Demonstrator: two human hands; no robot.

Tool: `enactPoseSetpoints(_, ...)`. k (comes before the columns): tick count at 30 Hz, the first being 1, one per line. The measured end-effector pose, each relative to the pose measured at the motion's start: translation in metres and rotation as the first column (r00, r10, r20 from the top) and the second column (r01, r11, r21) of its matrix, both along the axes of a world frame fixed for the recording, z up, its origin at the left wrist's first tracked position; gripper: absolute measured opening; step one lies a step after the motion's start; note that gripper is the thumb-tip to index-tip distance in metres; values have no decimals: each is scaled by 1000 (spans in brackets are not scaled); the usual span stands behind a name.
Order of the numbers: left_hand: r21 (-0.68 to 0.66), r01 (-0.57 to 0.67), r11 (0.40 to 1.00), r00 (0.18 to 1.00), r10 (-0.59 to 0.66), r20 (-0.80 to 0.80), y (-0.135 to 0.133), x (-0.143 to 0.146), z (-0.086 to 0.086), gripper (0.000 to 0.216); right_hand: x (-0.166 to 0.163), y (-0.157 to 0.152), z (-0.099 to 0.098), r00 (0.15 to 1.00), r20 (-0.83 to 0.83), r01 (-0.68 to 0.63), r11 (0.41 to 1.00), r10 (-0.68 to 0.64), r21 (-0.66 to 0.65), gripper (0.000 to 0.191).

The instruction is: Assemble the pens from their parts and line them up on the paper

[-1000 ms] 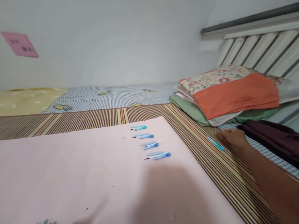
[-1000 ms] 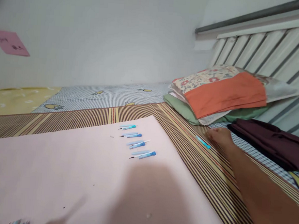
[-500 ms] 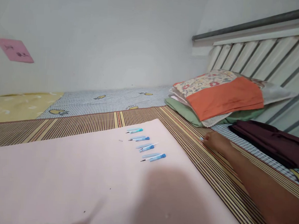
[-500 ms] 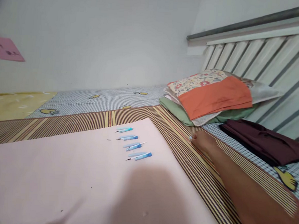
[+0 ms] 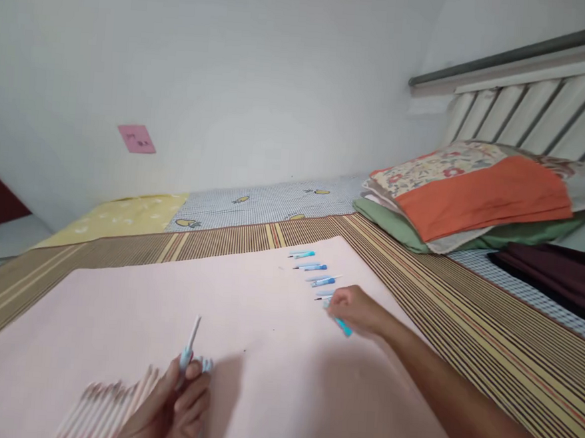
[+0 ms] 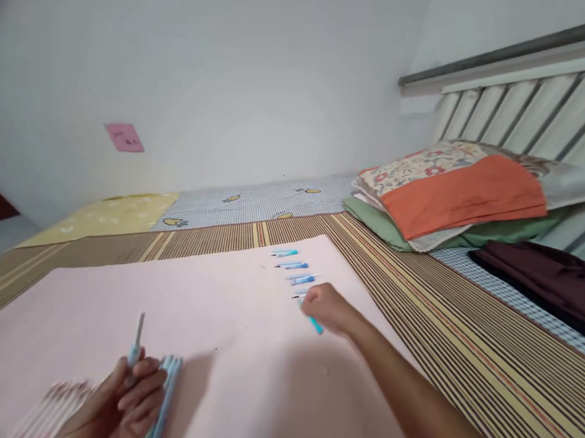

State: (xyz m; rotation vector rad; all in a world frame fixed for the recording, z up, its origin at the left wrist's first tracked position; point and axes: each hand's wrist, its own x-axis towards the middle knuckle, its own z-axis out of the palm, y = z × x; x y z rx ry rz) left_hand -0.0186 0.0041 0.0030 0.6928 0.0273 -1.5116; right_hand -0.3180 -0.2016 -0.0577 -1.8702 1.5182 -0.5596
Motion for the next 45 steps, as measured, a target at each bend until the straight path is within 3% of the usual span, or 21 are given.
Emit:
enactPoseSetpoints(3,-105,-69,992,997,73,28,1,5,11,5,56,20,-11,998,47,-50,998,49,37,8)
enactPoseSetpoints(5,-127,-67,990,997,70,20,0,6,13,8,70,28,-11,998,60,-22,999,20,24,12)
enactPoseSetpoints(8,-145,-36,989,999,37,-1,-2,8,3,12,57,45,-4,995,59,84,996,-82,-25,15)
enactPoseSetpoints(11,-146,-14,989,1000,14,-2,-3,13,-16,11,26,76,-1,984,6,180,982,-180,-48,16)
enactPoseSetpoints(14,-167,-9,986,999,0,-53,-3,17,-33,10,9,109,-9,967,-83,237,970,-241,-57,15)
enactPoseSetpoints(18,-191,-33,981,995,14,-97,-4,17,-38,10,10,132,-26,946,-162,270,959,-281,-85,17)
enactPoseSetpoints(25,-216,-39,976,995,18,-99,-9,4,-41,5,34,136,-20,942,-205,257,964,-265,-66,15)
enactPoseSetpoints(32,-202,-36,979,999,30,-31,-14,3,-50,5,115,115,-12,981,-173,69,993,-85,-98,13)
enactPoseSetpoints(35,-202,-39,979,999,42,13,-17,6,-52,8,136,108,-13,987,-158,24,992,-43,-122,13)
enactPoseSetpoints(45,-203,18,979,992,9,129,-22,12,-50,25,131,103,-13,994,-105,-11,985,-7,-175,18)
